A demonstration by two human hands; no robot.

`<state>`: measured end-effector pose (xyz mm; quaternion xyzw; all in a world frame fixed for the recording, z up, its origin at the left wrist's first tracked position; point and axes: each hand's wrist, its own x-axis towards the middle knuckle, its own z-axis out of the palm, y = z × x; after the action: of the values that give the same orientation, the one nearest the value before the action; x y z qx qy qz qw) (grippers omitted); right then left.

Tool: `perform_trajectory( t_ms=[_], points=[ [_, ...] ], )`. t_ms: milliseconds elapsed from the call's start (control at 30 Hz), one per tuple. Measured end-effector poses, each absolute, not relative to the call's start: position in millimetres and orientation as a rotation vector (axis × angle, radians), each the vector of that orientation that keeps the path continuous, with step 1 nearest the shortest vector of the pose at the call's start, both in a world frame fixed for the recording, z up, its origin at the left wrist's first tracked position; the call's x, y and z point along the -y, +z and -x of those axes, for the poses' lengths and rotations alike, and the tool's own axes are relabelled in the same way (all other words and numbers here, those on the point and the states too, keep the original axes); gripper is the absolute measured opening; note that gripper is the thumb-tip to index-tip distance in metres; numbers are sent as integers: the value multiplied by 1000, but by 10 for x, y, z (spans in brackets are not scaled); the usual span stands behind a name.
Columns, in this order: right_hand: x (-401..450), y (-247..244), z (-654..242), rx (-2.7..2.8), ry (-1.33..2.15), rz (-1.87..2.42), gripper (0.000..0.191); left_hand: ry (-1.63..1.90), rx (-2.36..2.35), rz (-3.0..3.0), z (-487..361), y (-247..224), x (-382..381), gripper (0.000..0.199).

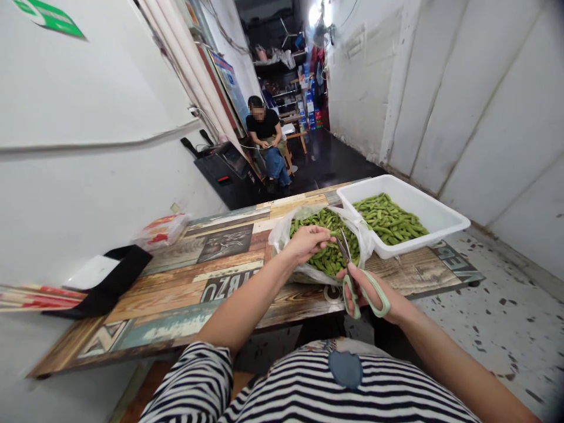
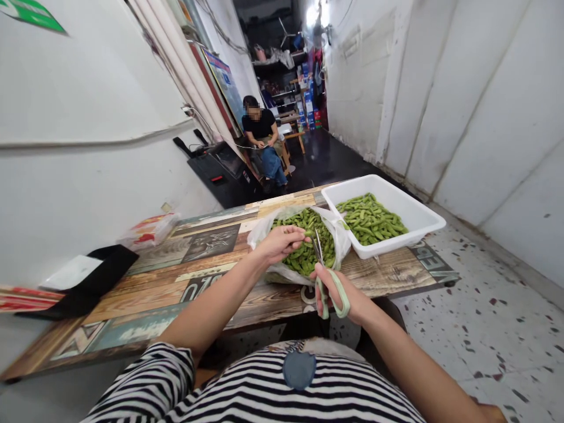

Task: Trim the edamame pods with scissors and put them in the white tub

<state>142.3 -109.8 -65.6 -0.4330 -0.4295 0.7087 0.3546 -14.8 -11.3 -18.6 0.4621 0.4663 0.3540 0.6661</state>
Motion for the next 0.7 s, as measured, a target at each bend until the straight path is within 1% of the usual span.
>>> perform_trajectory(
  t_ms=[100, 433, 600, 700],
  points=[
    [1077, -650, -1413, 1098, 1813, 1141, 49, 751, -1047, -1061, 132, -208, 165, 9],
    [1043, -655, -1427, 1190, 1703, 1199, 51, 625, -1056, -1167, 110, -214, 244, 19],
    [1021, -660, -1443, 1176, 1718, 1235, 50, 588, -1087, -1202, 162, -222, 249, 16],
    [1024, -687, -1466, 1140, 1759, 1269, 48, 578, -1095, -1222, 139, -143, 150, 14]
  ],
)
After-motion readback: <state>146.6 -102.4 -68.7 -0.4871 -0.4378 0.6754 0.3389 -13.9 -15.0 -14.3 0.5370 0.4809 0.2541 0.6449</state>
